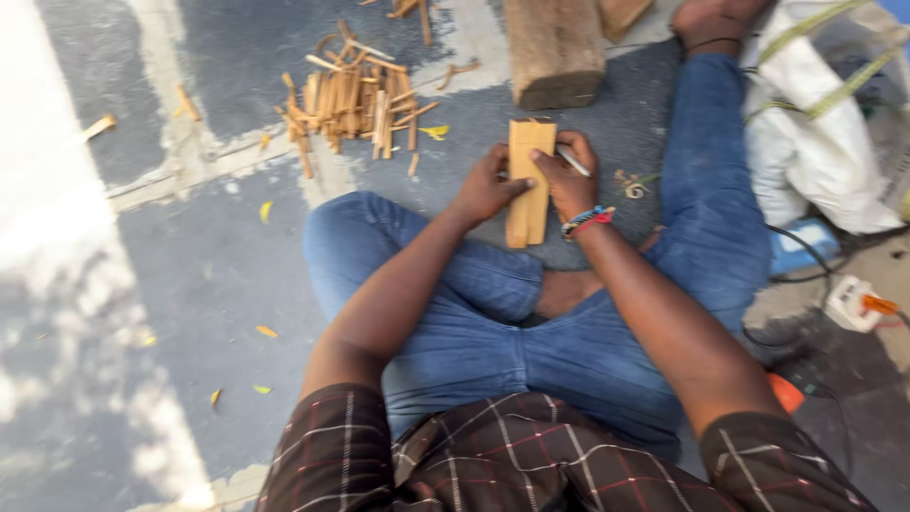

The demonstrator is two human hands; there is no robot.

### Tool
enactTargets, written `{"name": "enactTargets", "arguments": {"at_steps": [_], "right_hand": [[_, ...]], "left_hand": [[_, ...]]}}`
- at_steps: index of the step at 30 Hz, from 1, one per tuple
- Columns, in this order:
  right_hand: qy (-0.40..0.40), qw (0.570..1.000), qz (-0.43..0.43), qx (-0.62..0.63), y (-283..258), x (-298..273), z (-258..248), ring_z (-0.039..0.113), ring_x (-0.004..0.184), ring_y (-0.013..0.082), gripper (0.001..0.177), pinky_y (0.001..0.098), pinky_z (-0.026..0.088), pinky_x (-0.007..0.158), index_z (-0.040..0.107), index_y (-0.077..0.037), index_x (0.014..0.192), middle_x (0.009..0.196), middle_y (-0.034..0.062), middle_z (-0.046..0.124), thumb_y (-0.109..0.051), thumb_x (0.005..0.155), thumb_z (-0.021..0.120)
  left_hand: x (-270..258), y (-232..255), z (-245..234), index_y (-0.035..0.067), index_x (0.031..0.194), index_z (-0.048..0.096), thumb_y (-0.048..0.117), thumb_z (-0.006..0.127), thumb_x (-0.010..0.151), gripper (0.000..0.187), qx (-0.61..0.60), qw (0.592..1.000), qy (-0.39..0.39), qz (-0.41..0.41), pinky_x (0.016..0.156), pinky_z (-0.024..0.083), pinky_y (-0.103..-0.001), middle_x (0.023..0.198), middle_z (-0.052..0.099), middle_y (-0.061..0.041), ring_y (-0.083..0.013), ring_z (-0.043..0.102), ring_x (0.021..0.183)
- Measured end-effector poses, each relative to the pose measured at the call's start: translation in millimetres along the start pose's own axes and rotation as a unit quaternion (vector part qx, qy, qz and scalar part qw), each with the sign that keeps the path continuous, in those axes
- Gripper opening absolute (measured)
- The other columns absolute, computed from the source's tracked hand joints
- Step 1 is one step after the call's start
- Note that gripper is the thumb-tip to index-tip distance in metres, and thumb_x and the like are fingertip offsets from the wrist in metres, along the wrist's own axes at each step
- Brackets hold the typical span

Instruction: The person assembles a cross-shaped wooden structure by marking and fitting two notched pieces of wood together by hand.

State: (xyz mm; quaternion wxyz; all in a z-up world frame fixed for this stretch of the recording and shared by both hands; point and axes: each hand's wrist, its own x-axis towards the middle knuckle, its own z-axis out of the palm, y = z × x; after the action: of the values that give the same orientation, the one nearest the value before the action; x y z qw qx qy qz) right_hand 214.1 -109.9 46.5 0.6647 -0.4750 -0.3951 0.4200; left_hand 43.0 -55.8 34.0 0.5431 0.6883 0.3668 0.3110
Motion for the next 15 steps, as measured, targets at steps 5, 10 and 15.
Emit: {"name": "enactTargets", "arguments": {"at_steps": [5, 10, 15], "right_hand": [[0.006, 1.000, -0.001, -0.021, -6, -6, 11, 0.071, 0.096, 0.0137, 0.030, 0.0272, 0.059, 0.084, 0.059, -0.002, 0.116, 0.110, 0.0113, 0.073, -0.002, 0.094, 0.079], [0.013, 1.000, 0.009, -0.001, -11, -5, 7, 0.072, 0.103, 0.0162, 0.030, 0.0301, 0.060, 0.091, 0.060, -0.001, 0.117, 0.114, 0.0119, 0.073, -0.002, 0.094, 0.078], [0.032, 0.999, 0.027, 0.035, -8, -7, 7, 0.072, 0.102, 0.0173, 0.031, 0.0313, 0.060, 0.091, 0.061, 0.000, 0.118, 0.113, 0.0127, 0.073, -0.002, 0.093, 0.079]], "left_hand": [[0, -4, 3, 0.005, 0.124, 0.058, 0.026, 0.084, 0.081, 0.055, 0.037, 0.999, 0.023, 0.007, 0.091, 0.057, -0.038, 0.115, 0.073, -0.013, -0.0242, 0.071, 0.106], [4, -2, 11, 0.004, 0.125, 0.057, 0.028, 0.083, 0.081, 0.056, 0.033, 0.999, 0.031, 0.007, 0.091, 0.058, -0.038, 0.115, 0.072, -0.014, -0.0260, 0.072, 0.106], [2, 1, 12, 0.003, 0.126, 0.057, 0.025, 0.085, 0.081, 0.057, 0.065, 0.997, 0.046, -0.001, 0.088, 0.059, -0.039, 0.113, 0.072, -0.016, -0.0259, 0.072, 0.103]]}}
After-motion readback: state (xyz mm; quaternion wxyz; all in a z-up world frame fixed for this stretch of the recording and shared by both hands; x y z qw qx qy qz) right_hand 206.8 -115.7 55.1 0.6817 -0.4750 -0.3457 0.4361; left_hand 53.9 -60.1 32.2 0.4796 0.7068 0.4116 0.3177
